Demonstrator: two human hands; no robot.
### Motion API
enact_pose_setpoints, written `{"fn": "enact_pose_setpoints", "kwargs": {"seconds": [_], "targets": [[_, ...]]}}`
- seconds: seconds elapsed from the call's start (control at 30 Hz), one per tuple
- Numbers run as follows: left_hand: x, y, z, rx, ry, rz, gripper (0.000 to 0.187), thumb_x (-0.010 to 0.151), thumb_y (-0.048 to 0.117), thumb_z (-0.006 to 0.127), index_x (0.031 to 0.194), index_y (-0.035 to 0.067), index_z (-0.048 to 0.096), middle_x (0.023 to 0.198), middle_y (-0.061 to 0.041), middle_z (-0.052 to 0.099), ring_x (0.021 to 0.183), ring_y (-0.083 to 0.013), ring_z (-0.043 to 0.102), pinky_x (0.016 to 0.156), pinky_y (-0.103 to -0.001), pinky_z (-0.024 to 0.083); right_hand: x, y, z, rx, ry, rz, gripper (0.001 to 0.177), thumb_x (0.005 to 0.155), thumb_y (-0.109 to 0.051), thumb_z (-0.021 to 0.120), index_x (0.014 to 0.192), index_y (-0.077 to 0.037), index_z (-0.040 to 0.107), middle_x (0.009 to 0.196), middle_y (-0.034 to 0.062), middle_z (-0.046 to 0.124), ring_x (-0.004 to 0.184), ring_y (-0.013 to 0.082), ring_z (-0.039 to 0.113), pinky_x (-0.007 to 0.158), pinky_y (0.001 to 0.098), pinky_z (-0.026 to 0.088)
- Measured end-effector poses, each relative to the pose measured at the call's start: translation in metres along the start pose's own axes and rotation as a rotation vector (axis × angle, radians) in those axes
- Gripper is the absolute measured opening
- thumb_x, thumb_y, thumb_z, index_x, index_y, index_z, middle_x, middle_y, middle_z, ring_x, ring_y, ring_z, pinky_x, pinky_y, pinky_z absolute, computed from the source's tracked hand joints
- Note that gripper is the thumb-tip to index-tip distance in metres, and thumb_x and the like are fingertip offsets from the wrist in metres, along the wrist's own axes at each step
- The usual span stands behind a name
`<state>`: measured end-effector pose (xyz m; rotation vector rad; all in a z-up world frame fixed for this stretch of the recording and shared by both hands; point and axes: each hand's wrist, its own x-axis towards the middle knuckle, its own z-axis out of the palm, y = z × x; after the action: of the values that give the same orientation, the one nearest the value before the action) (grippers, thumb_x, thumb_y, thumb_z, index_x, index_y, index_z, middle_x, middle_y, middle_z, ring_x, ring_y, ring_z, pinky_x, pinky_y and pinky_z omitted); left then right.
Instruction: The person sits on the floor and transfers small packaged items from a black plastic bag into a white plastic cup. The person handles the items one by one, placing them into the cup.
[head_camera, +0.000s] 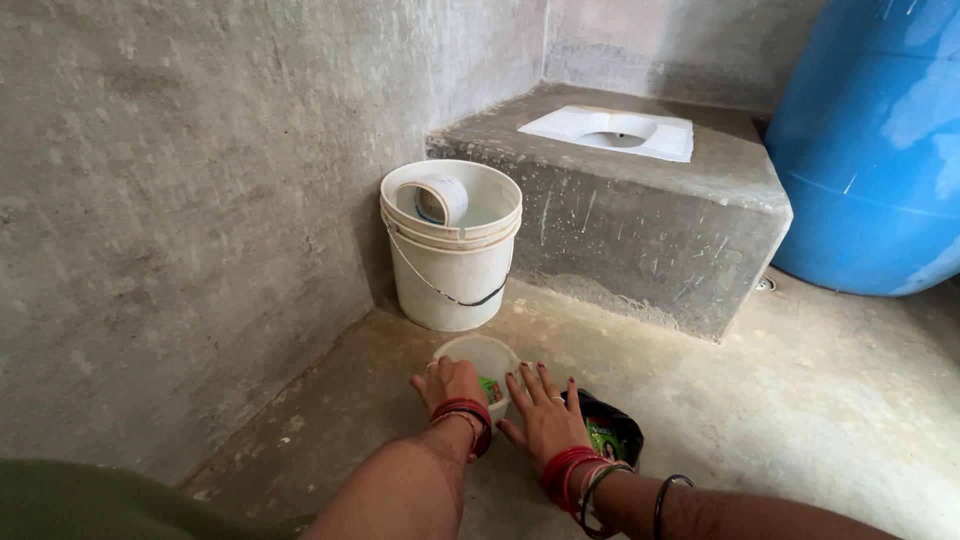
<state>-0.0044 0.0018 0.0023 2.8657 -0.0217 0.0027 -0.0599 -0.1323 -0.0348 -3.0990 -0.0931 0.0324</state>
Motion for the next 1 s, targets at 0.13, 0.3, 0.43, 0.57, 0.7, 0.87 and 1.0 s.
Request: {"fn": "enact_pose_setpoints", "kwargs": {"seconds": [0.13, 0.3, 0.43, 0.57, 0.7, 0.87, 1.0], "targets": [[0.002, 0.000, 0.005, -0.005, 0.000, -0.032, 0.023, 0.084, 0.029, 0.082, 0.102, 0.015, 0.079, 0.129, -0.009, 0.063, 0.135, -0.0249, 0.048, 0.107, -0.046, 0.037, 0.001, -0.001, 0.002, 0.006, 0.001, 0.011, 0.074, 0.100, -0.054, 0.050, 0.160, -0.023, 0.022, 0.170, 0.0039, 0.012, 0.157, 0.0253, 0.005, 0.124, 0.0606, 0.007], [0.006, 0.004, 0.010, 0.054, -0.011, -0.090, 0.016, 0.088, 0.023, 0.078, 0.103, 0.018, 0.079, 0.137, -0.007, 0.058, 0.140, -0.0248, 0.042, 0.108, -0.045, 0.036, 0.001, -0.001, -0.001, 0.019, -0.011, 0.008, 0.074, 0.100, -0.052, 0.051, 0.160, -0.021, 0.022, 0.170, 0.0047, 0.011, 0.157, 0.0263, 0.003, 0.123, 0.0610, 0.006], [0.009, 0.003, 0.018, 0.032, -0.007, -0.100, 0.019, 0.087, 0.022, 0.079, 0.106, 0.018, 0.078, 0.139, -0.007, 0.056, 0.141, -0.0244, 0.040, 0.108, -0.043, 0.036, -0.001, -0.002, -0.003, 0.031, -0.021, 0.004, 0.073, 0.100, -0.051, 0.052, 0.160, -0.020, 0.023, 0.170, 0.0044, 0.011, 0.158, 0.0265, 0.003, 0.124, 0.0614, 0.008], [0.012, 0.005, 0.023, 0.007, 0.017, -0.105, 0.019, 0.088, 0.024, 0.079, 0.106, 0.018, 0.079, 0.140, -0.008, 0.056, 0.143, -0.0240, 0.038, 0.109, -0.043, 0.035, -0.002, 0.000, -0.003, 0.035, -0.014, -0.012, 0.073, 0.100, -0.050, 0.052, 0.160, -0.021, 0.023, 0.170, 0.0055, 0.011, 0.158, 0.0275, 0.003, 0.123, 0.0623, 0.009], [0.010, 0.008, 0.016, -0.048, -0.012, -0.122, 0.031, 0.083, 0.035, 0.084, 0.108, 0.017, 0.077, 0.140, -0.009, 0.055, 0.143, -0.0250, 0.038, 0.109, -0.043, 0.035, -0.003, 0.000, -0.002, 0.028, 0.009, -0.026, 0.070, 0.100, -0.049, 0.051, 0.160, -0.021, 0.025, 0.170, 0.0067, 0.012, 0.157, 0.0281, 0.005, 0.122, 0.0632, 0.010], [0.005, 0.008, 0.006, -0.111, 0.030, -0.160, 0.030, 0.083, 0.037, 0.083, 0.104, 0.016, 0.079, 0.138, -0.009, 0.057, 0.140, -0.0257, 0.041, 0.108, -0.044, 0.037, -0.002, 0.000, -0.003, 0.031, 0.011, -0.020, 0.071, 0.100, -0.050, 0.052, 0.159, -0.020, 0.027, 0.169, 0.0073, 0.013, 0.157, 0.0284, 0.005, 0.122, 0.0633, 0.010], [0.006, 0.005, 0.007, -0.132, 0.111, -0.159, 0.024, 0.084, 0.032, 0.080, 0.101, 0.015, 0.080, 0.135, -0.007, 0.059, 0.137, -0.0260, 0.045, 0.108, -0.046, 0.038, -0.004, -0.002, -0.007, 0.052, 0.002, -0.003, 0.071, 0.099, -0.051, 0.054, 0.158, -0.019, 0.029, 0.170, 0.0080, 0.012, 0.158, 0.0285, 0.005, 0.123, 0.0626, 0.011]]}}
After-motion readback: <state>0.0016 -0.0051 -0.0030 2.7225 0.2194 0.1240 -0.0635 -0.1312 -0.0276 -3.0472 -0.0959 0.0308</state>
